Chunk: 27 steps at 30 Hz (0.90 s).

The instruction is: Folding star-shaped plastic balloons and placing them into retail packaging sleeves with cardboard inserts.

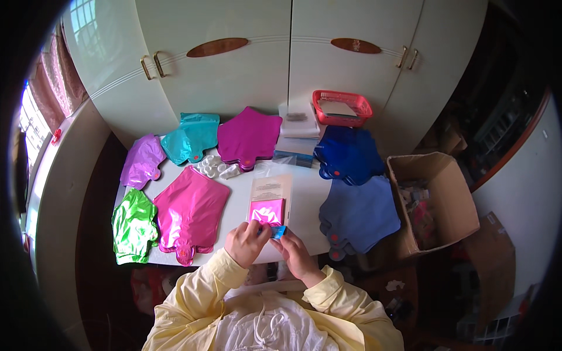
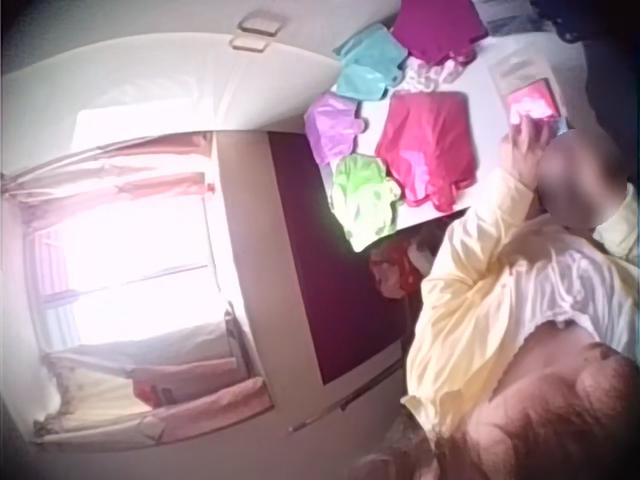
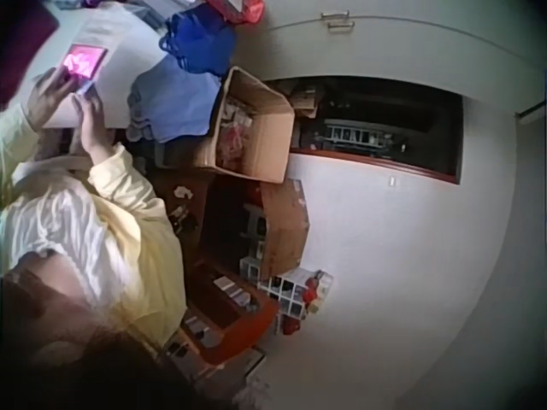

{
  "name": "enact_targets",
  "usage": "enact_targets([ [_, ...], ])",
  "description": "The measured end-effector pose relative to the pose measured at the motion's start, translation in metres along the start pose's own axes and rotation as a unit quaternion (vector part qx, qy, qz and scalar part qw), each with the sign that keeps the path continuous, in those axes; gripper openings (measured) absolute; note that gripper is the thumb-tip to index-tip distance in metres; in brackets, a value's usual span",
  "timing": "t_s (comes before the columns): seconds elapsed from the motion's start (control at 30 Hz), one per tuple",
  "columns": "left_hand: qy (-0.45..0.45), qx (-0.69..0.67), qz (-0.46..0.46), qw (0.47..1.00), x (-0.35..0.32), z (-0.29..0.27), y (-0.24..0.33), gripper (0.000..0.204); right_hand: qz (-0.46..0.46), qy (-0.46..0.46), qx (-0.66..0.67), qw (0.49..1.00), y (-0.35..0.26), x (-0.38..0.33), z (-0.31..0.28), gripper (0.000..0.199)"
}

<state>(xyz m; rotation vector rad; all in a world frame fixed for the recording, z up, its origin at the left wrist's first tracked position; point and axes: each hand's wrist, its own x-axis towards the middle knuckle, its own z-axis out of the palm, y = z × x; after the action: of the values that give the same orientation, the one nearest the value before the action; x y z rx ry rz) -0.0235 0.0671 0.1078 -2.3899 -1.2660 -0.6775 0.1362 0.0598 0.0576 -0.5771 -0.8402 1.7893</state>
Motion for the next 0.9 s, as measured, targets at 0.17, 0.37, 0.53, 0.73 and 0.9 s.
enact_targets([
  [0.17, 0.016, 0.027, 0.009, 0.999, -0.001, -0.001, 0.003, 0.022, 0.009, 0.037, -0.038, 0.999, -0.003, -0.004, 0.007, 0.031],
  [0.37, 0.036, 0.052, 0.046, 0.997, -0.013, 0.006, 0.005, 0.034, 0.022, 0.087, -0.003, 0.996, 0.001, -0.002, -0.001, 0.02],
  [0.53, 0.048, -0.009, 0.049, 0.998, -0.02, 0.001, -0.001, 0.034, -0.007, 0.126, 0.013, 0.992, 0.003, -0.002, -0.005, 0.016],
  [0.73, 0.143, -0.448, -0.339, 0.815, -0.045, 0.006, 0.002, 0.043, -0.017, 0.095, 0.022, 0.995, 0.008, -0.007, -0.015, 0.015],
  [0.9, 0.045, -0.825, -0.415, 0.381, -0.062, 0.019, -0.001, 0.018, -0.023, 0.059, 0.031, 0.998, 0.007, -0.009, 0.004, 0.021],
])
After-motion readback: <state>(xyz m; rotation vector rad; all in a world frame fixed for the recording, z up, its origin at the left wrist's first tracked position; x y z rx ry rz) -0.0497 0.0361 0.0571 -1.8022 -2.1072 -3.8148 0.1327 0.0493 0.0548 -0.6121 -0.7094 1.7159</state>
